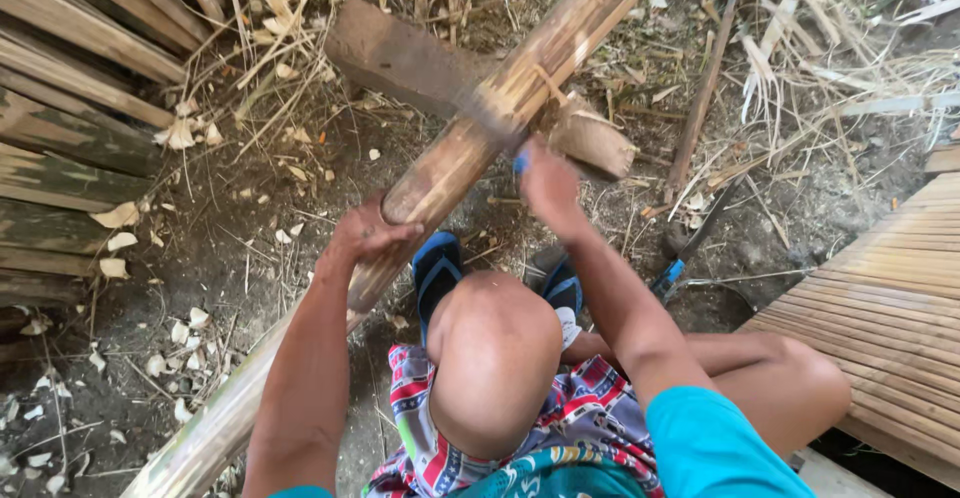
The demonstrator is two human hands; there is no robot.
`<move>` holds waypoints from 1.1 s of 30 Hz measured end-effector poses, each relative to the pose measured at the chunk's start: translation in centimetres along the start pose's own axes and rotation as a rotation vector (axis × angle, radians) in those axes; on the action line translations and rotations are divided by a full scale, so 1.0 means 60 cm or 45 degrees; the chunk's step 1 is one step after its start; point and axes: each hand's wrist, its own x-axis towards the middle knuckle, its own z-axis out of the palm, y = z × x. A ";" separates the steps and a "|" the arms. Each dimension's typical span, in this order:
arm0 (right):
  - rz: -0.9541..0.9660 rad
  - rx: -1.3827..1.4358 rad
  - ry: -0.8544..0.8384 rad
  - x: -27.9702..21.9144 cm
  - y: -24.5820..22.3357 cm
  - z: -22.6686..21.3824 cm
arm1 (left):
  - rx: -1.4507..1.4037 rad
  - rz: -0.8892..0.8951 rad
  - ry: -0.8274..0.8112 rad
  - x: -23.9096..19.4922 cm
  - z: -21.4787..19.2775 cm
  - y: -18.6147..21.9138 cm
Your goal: The person uses a machete to shave the outer layer of a bamboo pole, repeatedly striking and scraping the surface to remove the green skin. The person holds the bamboo steady with one hand while swinging the tool with the other.
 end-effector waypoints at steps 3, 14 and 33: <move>0.221 -0.094 0.060 0.055 -0.014 -0.032 | 0.024 0.174 0.049 0.007 -0.006 0.002; 0.454 0.001 0.148 0.083 0.052 -0.128 | 0.085 0.113 0.051 -0.012 -0.013 0.017; 0.404 -0.238 -0.025 0.012 0.154 -0.105 | -0.038 0.464 0.195 0.136 0.103 0.271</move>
